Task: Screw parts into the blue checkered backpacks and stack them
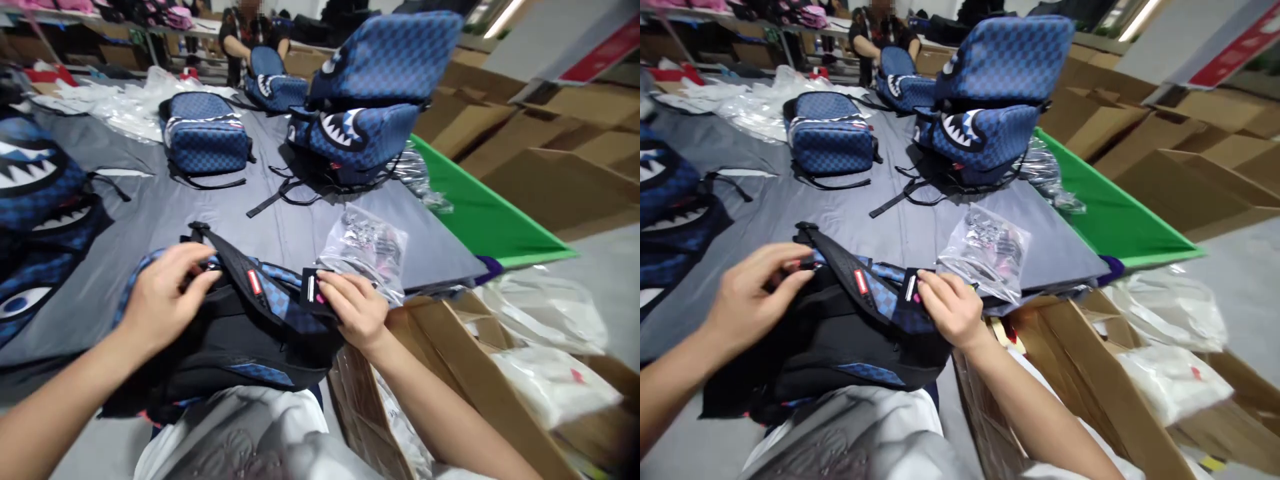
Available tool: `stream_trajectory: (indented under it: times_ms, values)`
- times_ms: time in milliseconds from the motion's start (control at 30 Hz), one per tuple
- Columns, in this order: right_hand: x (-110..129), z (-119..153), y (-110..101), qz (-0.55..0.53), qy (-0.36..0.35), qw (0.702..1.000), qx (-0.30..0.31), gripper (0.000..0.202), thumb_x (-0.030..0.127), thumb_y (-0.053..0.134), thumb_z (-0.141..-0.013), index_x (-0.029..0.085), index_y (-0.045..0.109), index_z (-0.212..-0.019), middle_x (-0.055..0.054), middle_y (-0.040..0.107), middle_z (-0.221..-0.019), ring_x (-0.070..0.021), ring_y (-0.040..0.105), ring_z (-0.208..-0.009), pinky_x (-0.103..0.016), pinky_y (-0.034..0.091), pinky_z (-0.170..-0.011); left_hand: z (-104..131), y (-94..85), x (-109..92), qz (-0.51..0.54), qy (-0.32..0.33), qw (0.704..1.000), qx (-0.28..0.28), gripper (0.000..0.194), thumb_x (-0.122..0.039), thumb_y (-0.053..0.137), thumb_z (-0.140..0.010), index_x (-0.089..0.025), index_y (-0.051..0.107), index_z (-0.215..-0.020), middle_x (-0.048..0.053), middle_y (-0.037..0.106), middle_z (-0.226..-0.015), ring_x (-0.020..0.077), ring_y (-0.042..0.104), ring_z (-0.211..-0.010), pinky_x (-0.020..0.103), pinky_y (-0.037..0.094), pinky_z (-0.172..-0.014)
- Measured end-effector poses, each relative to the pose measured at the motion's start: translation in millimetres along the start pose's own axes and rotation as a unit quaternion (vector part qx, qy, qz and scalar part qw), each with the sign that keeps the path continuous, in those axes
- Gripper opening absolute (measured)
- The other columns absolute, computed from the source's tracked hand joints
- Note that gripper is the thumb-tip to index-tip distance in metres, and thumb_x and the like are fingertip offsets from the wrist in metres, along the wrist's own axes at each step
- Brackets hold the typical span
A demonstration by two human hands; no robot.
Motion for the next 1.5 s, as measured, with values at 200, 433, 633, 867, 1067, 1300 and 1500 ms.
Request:
stream_trajectory:
  times_ms: [200,433,633,867,1067,1300,1500]
  values:
    - [87,-38,-5,-0.138,-0.143,0.977,-0.077,0.027,0.010,0.059,-0.091,0.019,0.066,-0.116,-0.011,0.074,-0.115,-0.0217,0.069,-0.102,-0.032,0.059,-0.082,38,84.6,-10,0.431,-0.211,0.841,0.247,0.024,-0.037,0.069,-0.081,-0.016,0.058,-0.084,0.000,0.067,-0.065,0.0110,0.064,-0.057,0.019,0.046,-0.054]
    - [76,-62,59,-0.430,0.147,0.882,0.122,0.017,0.027,0.059,-0.095,0.019,0.069,-0.108,-0.006,0.077,-0.092,-0.0172,0.073,-0.075,-0.026,0.058,-0.067,72,50.4,42,0.401,-0.247,0.882,0.030,0.021,-0.031,0.069,-0.081,-0.017,0.054,-0.078,-0.003,0.064,-0.065,0.0099,0.066,-0.054,0.018,0.048,-0.054]
    - [106,-106,67,-0.374,0.074,0.916,0.129,0.019,0.030,0.054,-0.097,0.022,0.072,-0.093,-0.004,0.076,-0.083,-0.0179,0.071,-0.072,-0.027,0.055,-0.068,101,-20.1,43,0.041,-0.018,0.989,-0.138,0.033,-0.031,0.070,-0.087,-0.021,0.062,-0.118,0.011,0.071,-0.116,0.0243,0.066,-0.112,0.040,0.055,-0.095]
    - [151,-131,112,-0.184,-0.017,0.938,0.292,0.032,0.009,0.053,-0.085,0.024,0.070,-0.108,-0.003,0.077,-0.088,-0.0194,0.071,-0.079,-0.025,0.046,-0.062,127,-32.9,98,-0.125,-0.030,0.984,-0.120,0.023,-0.018,0.063,-0.091,-0.020,0.062,-0.114,0.017,0.026,-0.161,0.0327,0.035,-0.147,0.052,0.043,-0.113]
    - [190,-141,133,-0.081,-0.111,0.882,0.451,0.030,0.005,0.048,-0.088,0.020,0.071,-0.101,-0.009,0.074,-0.098,-0.0227,0.070,-0.091,-0.027,0.045,-0.066,135,-38.1,101,-0.091,0.018,0.975,-0.201,0.047,-0.018,0.068,-0.088,-0.023,0.050,-0.131,0.017,0.042,-0.152,0.0281,0.045,-0.141,0.050,0.045,-0.113]
    - [212,-143,159,-0.102,-0.150,0.858,0.480,0.029,0.009,0.046,-0.094,0.016,0.072,-0.106,-0.013,0.073,-0.098,-0.0232,0.072,-0.091,-0.028,0.050,-0.072,137,-41.1,104,-0.089,0.016,0.970,-0.226,0.044,-0.017,0.068,-0.089,-0.023,0.051,-0.129,0.014,0.053,-0.143,0.0257,0.053,-0.135,0.046,0.049,-0.110]
    - [210,-142,153,-0.083,-0.142,0.867,0.470,0.032,0.005,0.039,-0.095,0.015,0.067,-0.107,-0.011,0.072,-0.095,-0.0240,0.072,-0.088,-0.031,0.051,-0.069,139,-44.3,113,-0.079,-0.010,0.965,-0.251,0.046,-0.023,0.071,-0.088,-0.022,0.050,-0.129,0.015,0.055,-0.141,0.0261,0.054,-0.132,0.047,0.049,-0.110]
Point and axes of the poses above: each hand's wrist, its own z-axis away from the middle knuckle, its own y-axis out of the palm, x = y × z, the point moved 9 cm from there along -z, towards the middle knuckle
